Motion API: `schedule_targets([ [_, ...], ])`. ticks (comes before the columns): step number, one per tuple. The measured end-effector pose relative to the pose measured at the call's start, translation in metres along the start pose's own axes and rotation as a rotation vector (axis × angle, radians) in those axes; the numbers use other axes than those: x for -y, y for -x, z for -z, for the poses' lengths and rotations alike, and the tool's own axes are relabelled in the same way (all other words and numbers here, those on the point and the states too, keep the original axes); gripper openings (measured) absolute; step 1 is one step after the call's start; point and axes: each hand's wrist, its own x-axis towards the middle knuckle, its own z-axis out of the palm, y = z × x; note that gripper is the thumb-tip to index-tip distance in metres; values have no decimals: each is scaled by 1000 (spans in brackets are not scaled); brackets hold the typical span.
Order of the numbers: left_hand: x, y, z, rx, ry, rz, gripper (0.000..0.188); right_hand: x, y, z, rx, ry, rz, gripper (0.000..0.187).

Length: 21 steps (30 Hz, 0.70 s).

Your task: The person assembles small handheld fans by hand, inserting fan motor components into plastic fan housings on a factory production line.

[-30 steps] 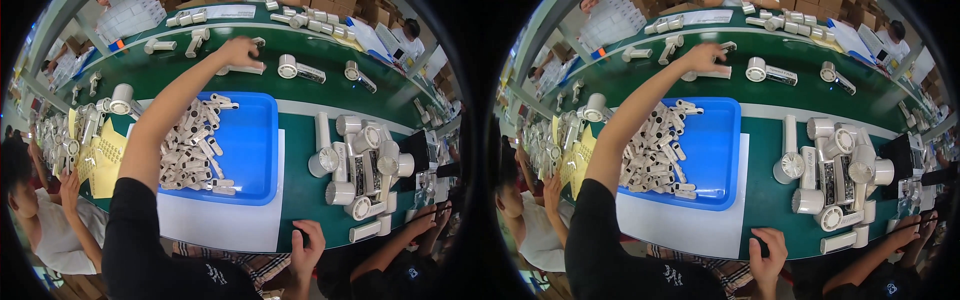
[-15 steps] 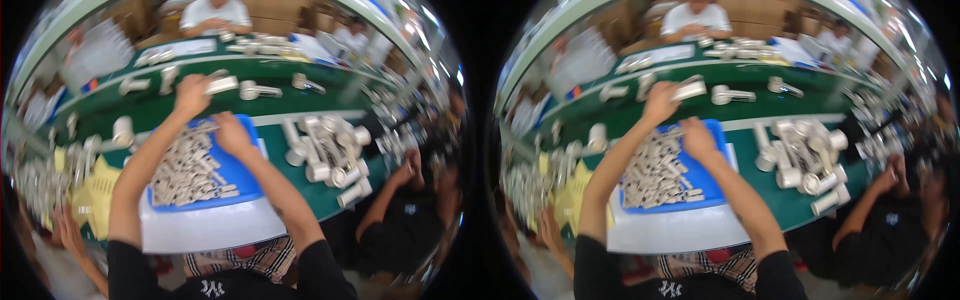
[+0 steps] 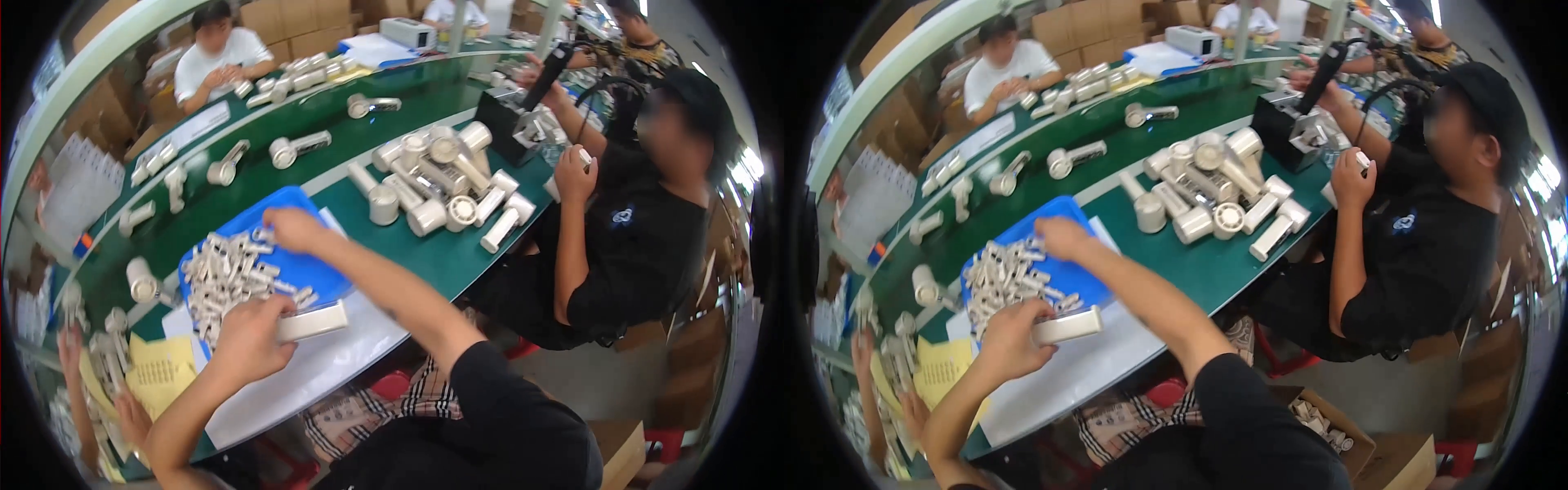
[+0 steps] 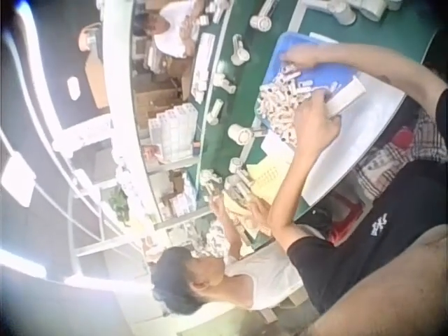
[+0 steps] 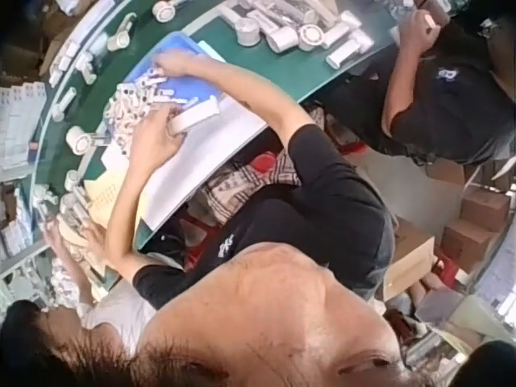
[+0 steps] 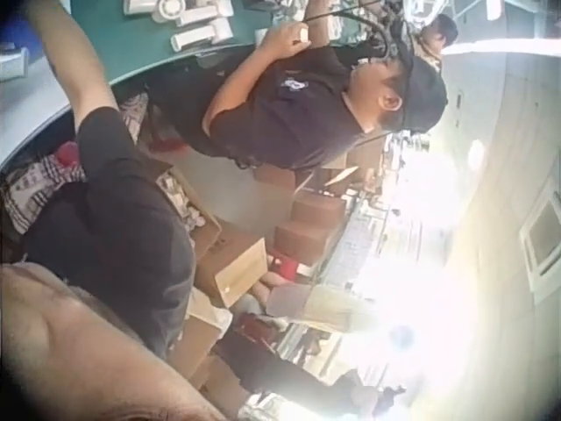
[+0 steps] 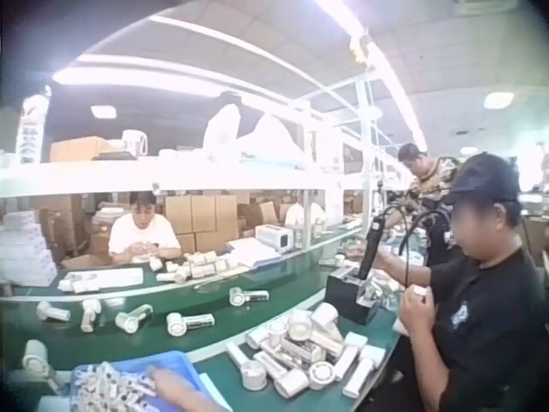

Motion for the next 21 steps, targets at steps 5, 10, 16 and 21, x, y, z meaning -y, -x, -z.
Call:
schedule_targets([
  [5,-19,5,-39,-14,37,-103,50,1,59,88,14,-246,-158,30],
  [10,-22,-14,-88,-167,55,-121,54,10,121,126,56,-560,-325,31],
  [16,-27,-5,-90,-159,184,-20,48,26,189,129,-17,-850,-350,24],
  [21,-25,1,-98,-243,248,-3,53,71,220,126,88,-320,-17,23],
])
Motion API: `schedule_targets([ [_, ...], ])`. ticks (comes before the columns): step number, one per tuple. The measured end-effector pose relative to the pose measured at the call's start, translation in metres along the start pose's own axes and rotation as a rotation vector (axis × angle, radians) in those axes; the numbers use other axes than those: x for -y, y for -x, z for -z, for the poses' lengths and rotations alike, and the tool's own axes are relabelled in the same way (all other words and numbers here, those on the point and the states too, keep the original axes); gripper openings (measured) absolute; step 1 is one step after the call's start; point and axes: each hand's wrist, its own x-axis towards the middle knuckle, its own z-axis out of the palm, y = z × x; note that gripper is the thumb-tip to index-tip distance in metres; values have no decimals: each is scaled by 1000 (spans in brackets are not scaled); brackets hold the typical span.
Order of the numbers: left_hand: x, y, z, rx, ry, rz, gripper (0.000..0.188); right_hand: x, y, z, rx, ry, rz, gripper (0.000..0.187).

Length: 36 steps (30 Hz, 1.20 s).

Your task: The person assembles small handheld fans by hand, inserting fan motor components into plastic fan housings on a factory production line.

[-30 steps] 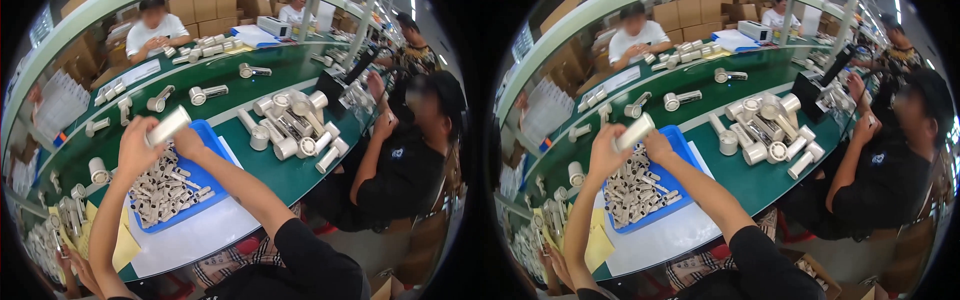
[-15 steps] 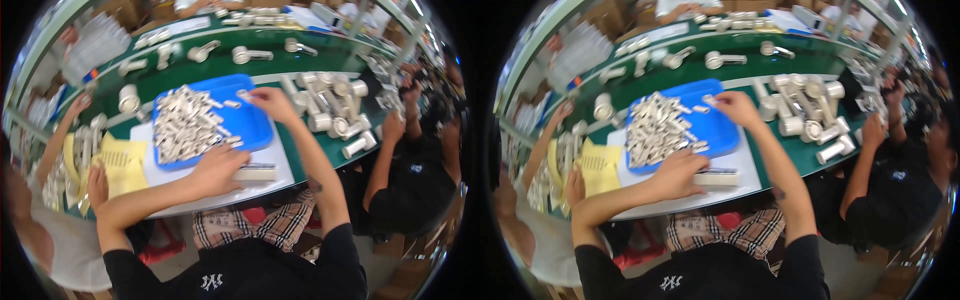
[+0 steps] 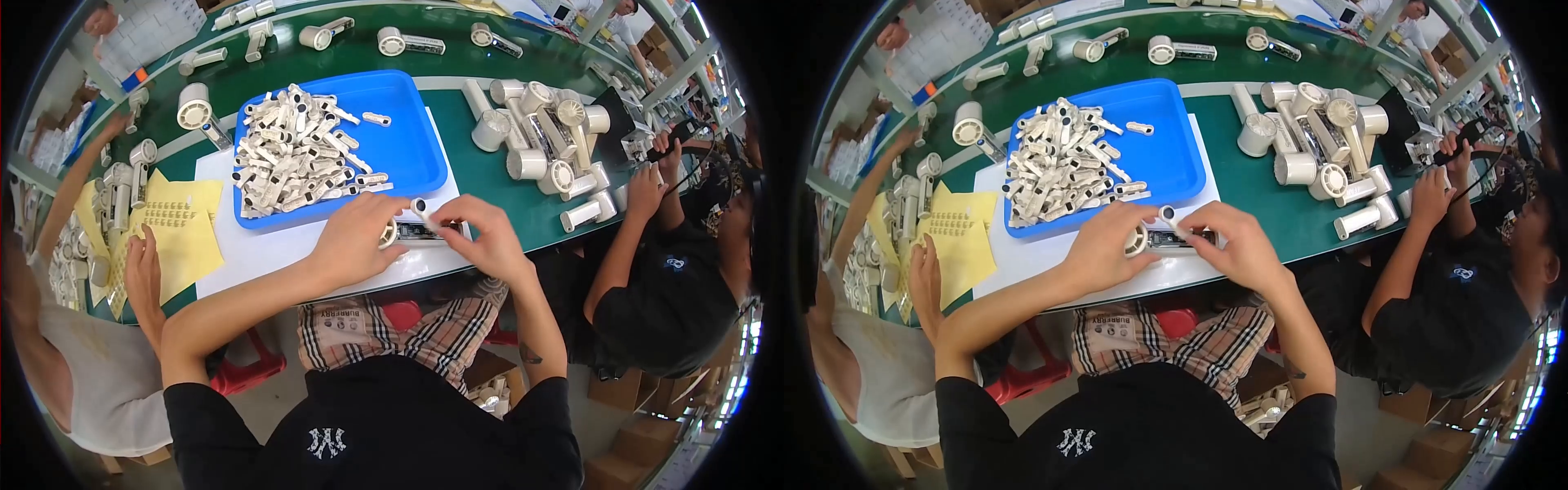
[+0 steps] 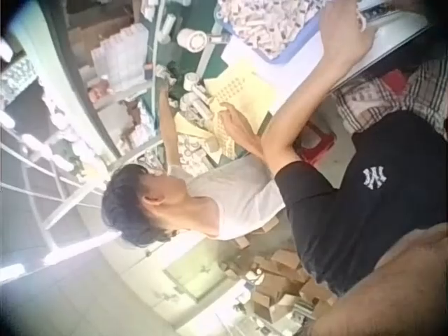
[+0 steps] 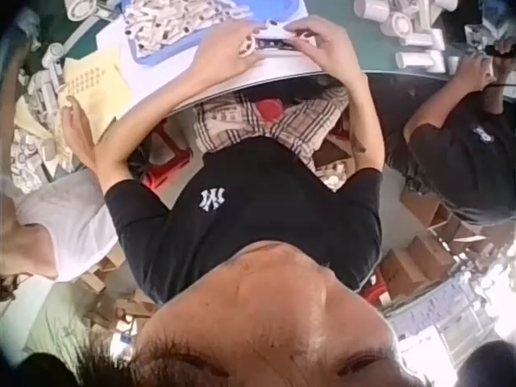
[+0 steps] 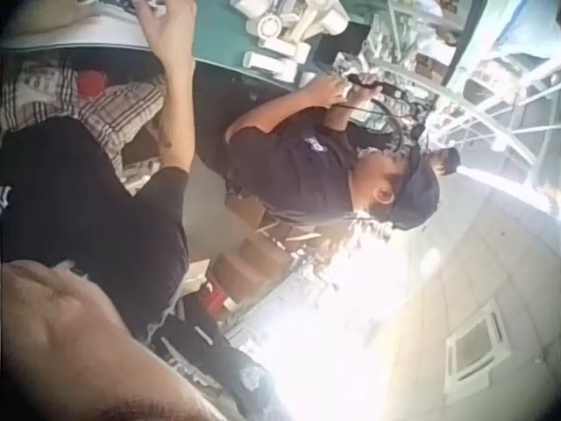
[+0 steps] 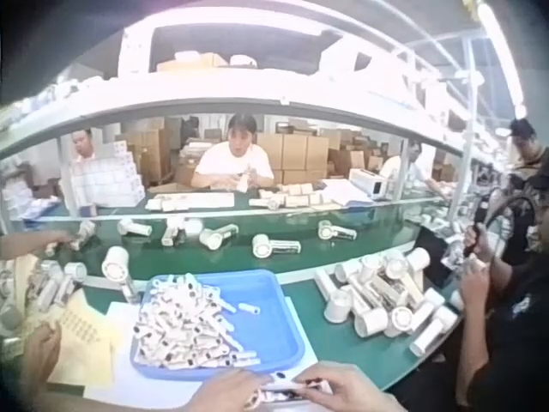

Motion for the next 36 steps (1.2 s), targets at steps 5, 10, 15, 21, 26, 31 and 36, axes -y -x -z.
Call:
schedule_targets([
  [5,7,-2,-12,-120,91,-28,40,-2,4,-8,-23,156,29,17],
  [10,2,-4,-11,-124,107,-44,34,-7,-1,-18,-67,154,119,16],
  [15,0,-1,-11,-118,68,41,37,0,-7,-27,-134,65,-24,19],
  [21,-4,-3,-13,-164,199,42,41,4,5,-10,-31,302,125,28],
  [26,3,-3,-16,-167,93,-71,43,5,8,-15,23,335,145,27],
  [31,2,-7,-18,-144,112,-33,40,-2,6,-13,-36,324,141,28],
  [36,3,-12,-16,-126,136,-69,35,0,3,-9,-36,339,193,25],
])
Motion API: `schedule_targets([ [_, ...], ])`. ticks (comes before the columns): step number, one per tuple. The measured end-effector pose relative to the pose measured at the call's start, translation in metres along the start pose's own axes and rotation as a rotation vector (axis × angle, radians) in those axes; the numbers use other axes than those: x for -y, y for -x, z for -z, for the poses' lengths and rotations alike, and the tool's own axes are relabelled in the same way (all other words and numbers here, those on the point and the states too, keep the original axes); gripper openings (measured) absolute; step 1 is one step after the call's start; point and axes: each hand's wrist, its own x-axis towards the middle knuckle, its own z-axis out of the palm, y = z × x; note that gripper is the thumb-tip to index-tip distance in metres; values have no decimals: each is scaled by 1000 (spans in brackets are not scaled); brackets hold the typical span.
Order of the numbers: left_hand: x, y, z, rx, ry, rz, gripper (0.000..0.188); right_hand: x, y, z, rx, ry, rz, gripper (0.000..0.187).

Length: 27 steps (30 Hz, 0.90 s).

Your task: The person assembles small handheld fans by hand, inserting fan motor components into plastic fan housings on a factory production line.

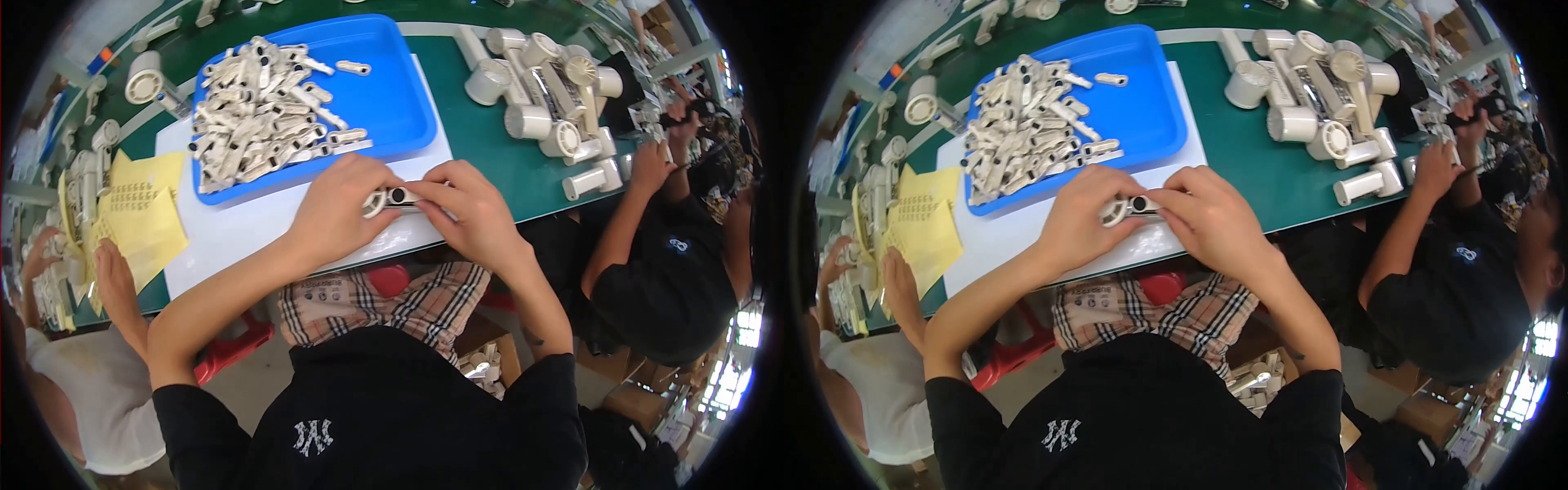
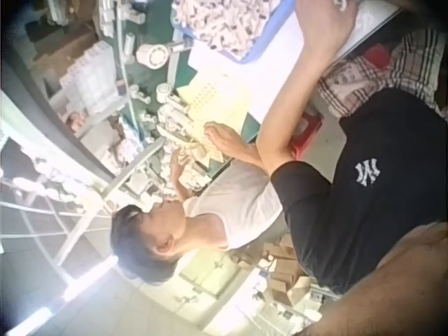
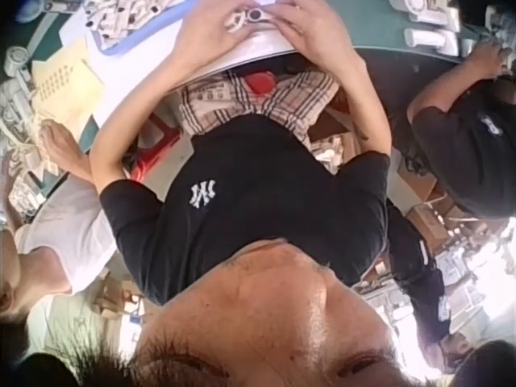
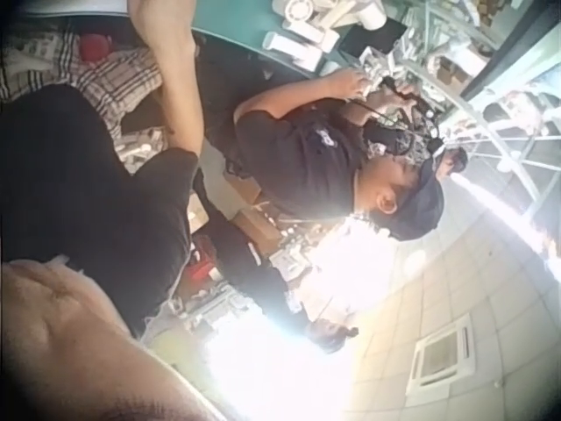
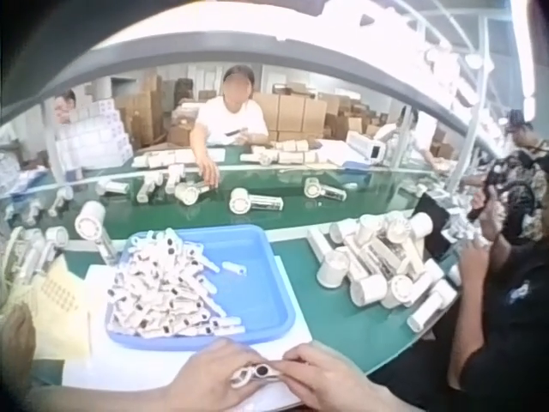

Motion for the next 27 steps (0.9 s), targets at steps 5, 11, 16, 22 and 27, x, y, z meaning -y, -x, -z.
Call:
schedule_targets([
  [5,-2,-2,-2,-10,0,12,32,0,9,-11,-19,155,44,33],
  [11,-9,3,1,-43,-101,-35,38,19,3,-16,28,232,-48,26],
  [16,-17,17,-11,-115,-241,-164,39,-15,19,-2,134,-239,-128,36],
  [22,-46,12,-2,97,-235,52,48,-7,37,-14,310,-380,-83,56],
  [27,-20,18,-16,100,-350,76,47,-10,38,-39,54,-112,58,56],
])
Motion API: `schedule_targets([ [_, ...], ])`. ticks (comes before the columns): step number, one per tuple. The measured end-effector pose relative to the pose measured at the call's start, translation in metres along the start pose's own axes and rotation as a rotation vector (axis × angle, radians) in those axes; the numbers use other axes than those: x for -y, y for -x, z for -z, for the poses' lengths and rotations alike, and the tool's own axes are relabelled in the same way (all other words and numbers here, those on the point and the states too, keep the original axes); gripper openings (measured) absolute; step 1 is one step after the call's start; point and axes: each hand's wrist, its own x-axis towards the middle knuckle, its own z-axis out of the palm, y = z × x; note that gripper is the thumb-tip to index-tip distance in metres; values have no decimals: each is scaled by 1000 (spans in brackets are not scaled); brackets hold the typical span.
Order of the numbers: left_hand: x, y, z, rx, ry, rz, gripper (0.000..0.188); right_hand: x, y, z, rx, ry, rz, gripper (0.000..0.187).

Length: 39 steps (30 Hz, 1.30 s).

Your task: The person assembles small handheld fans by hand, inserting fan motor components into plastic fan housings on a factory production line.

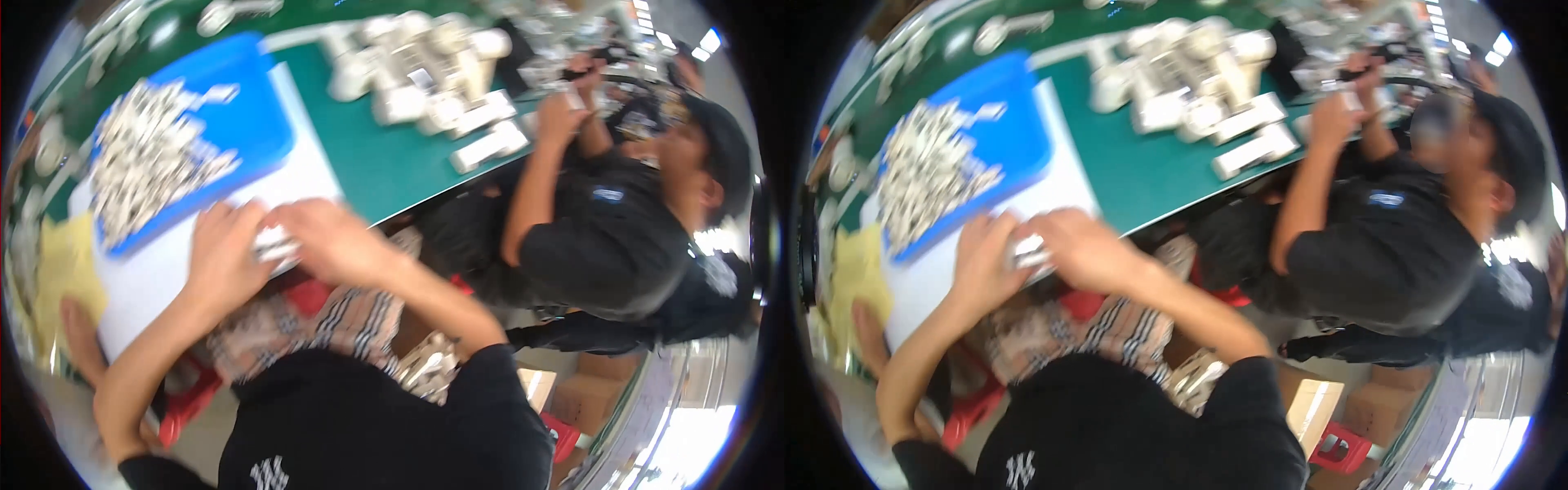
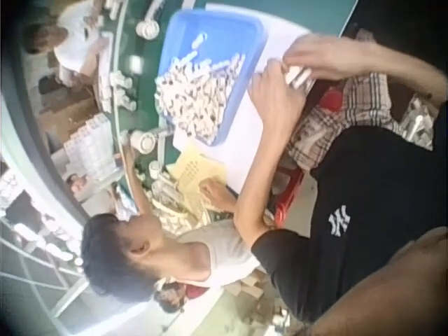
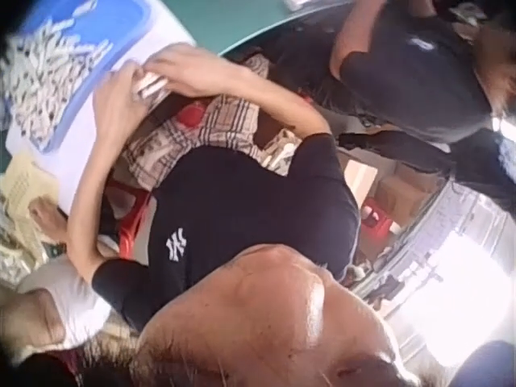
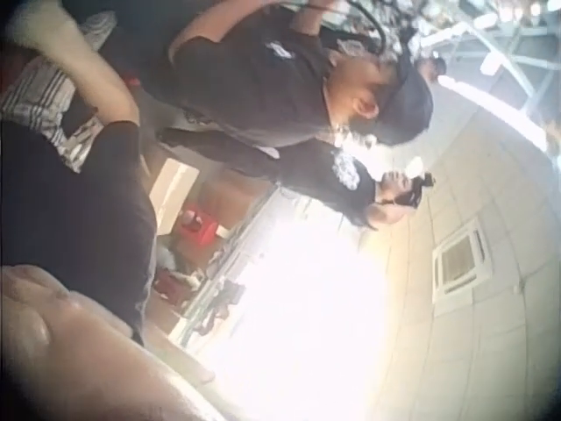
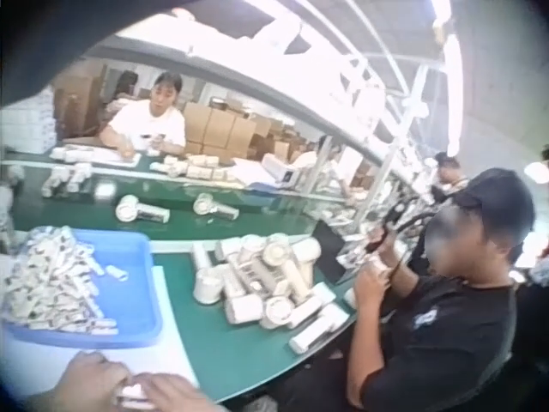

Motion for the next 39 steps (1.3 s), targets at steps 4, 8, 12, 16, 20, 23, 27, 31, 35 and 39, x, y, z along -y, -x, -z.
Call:
schedule_targets([
  [4,-9,-9,2,-33,89,50,41,2,4,11,-42,46,-61,55],
  [8,-5,-12,-8,-22,62,54,38,-6,0,13,-42,-98,-141,50],
  [12,-8,-10,-1,-7,74,122,43,-10,-3,7,-45,-67,-96,47],
  [16,-3,-10,-2,-23,63,139,45,-10,-3,2,-80,15,-36,47],
  [20,-4,-14,10,43,165,218,46,-10,-6,10,-70,-97,-83,52],
  [23,-1,-32,46,99,230,224,48,-26,8,16,-404,-260,-130,60],
  [27,51,-97,96,-253,331,294,49,-37,21,23,-540,-206,-284,53],
  [31,178,-186,128,-409,-249,518,68,-32,21,20,-437,29,-250,45],
  [35,285,-231,112,-330,-488,826,64,-27,15,14,-476,64,-263,39],
  [39,306,-271,75,-300,-372,918,59,-30,17,16,-495,107,-226,35],
])
